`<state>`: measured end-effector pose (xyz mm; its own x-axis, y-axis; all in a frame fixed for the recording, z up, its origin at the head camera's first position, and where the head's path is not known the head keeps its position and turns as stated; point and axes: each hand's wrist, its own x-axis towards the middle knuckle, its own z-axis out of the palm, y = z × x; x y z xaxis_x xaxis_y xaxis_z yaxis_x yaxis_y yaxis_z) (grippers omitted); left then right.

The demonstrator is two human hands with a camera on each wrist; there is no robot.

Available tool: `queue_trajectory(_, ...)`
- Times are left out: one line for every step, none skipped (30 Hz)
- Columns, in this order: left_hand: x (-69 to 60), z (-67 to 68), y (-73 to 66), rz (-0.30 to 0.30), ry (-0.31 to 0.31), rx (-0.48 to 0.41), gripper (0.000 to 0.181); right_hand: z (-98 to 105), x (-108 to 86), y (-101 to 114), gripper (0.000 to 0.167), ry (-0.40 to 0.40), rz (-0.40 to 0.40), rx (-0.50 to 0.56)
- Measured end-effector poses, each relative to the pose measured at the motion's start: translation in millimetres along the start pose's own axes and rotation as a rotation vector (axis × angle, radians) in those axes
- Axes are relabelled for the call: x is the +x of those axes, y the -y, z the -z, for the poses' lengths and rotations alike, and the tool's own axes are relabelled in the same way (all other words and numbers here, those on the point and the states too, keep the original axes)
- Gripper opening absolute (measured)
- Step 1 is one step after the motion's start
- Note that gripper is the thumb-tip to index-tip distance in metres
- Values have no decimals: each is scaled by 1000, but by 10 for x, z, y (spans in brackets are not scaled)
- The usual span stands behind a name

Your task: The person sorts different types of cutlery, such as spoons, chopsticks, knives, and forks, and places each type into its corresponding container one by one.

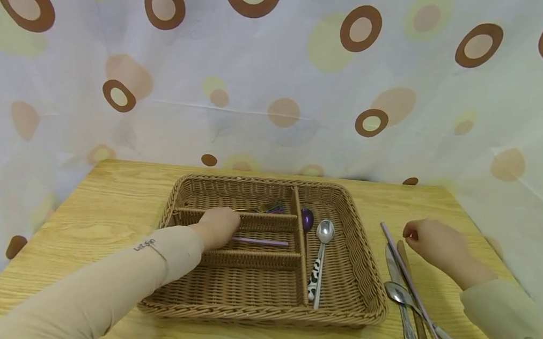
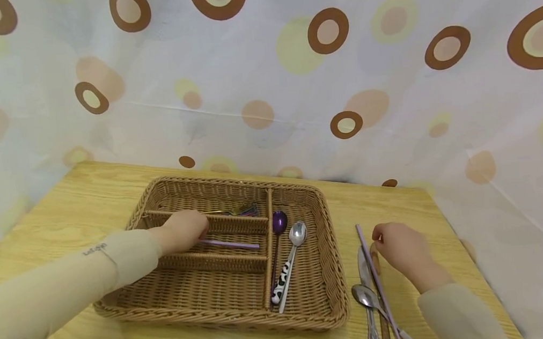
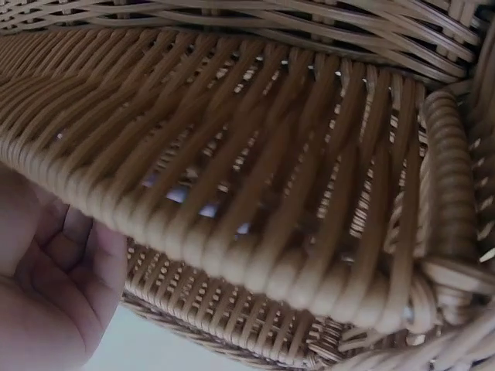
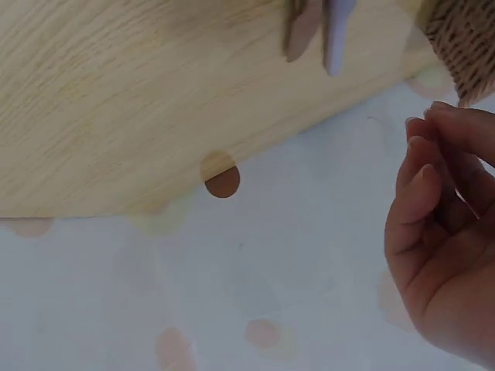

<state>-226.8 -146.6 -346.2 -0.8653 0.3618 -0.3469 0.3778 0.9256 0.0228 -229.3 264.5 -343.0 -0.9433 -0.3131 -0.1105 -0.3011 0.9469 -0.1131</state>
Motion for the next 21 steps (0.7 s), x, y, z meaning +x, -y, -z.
queue_trajectory(3, -6, -11, 3, 5, 11, 14, -44, 7, -15, 11, -15, 29, -31)
queue_trajectory(8, -10, -26, 7, 13, 20, 13, -86, 11, -33, 10, -30, 63, -60)
queue_trajectory(12, -18, -41, 9, 19, 36, 13, -129, 11, -51, 9, -51, 102, -94)
queue_trajectory(14, -24, -56, 9, 23, 60, 13, -173, 11, -72, 10, -76, 143, -120)
queue_trajectory(17, -32, -67, 8, 24, 86, 12, -215, 6, -93, 11, -102, 182, -149)
queue_trajectory(20, -41, -78, 9, 32, 116, 11, -254, -1, -115, 13, -122, 216, -169)
queue_trajectory(23, -47, -88, 10, 35, 139, 10, -291, -8, -136, 14, -140, 246, -182)
queue_trajectory(26, -52, -95, 12, 35, 158, 10, -324, -14, -155, 16, -159, 273, -192)
queue_trajectory(29, -60, -95, 14, 34, 169, 9, -355, -20, -173, 18, -180, 291, -199)
queue_trajectory(31, -65, -95, 18, 35, 170, 10, -381, -23, -190, 19, -193, 304, -199)
queue_trajectory(35, -70, -91, 21, 36, 162, 10, -400, -27, -201, 19, -200, 308, -198)
queue_trajectory(37, -70, -87, 25, 38, 153, 10, -417, -29, -211, 20, -207, 310, -194)
queue_trajectory(35, -69, -81, 25, 36, 138, 10, -431, -30, -217, 19, -214, 308, -193)
queue_trajectory(35, -67, -75, 28, 36, 123, 10, -441, -28, -221, 19, -217, 305, -192)
queue_trajectory(33, -65, -68, 29, 35, 108, 10, -450, -28, -224, 20, -218, 304, -190)
queue_trajectory(23, -55, -66, 31, 34, 93, 10, -456, -28, -225, 20, -215, 303, -189)
queue_trajectory(16, -46, -64, 32, 30, 77, 10, -463, -27, -225, 19, -205, 300, -189)
queue_trajectory(6, -34, -64, 31, 19, 80, 7, -471, -26, -226, 19, -196, 300, -186)
queue_trajectory(-3, -21, -66, 33, 4, 72, 6, -478, -28, -228, 19, -183, 304, -182)
queue_trajectory(-12, -6, -70, 34, -13, 64, 8, -486, -30, -229, 19, -172, 311, -186)
queue_trajectory(-25, 13, -75, 36, -34, 50, 10, -498, -32, -232, 19, -159, 317, -187)
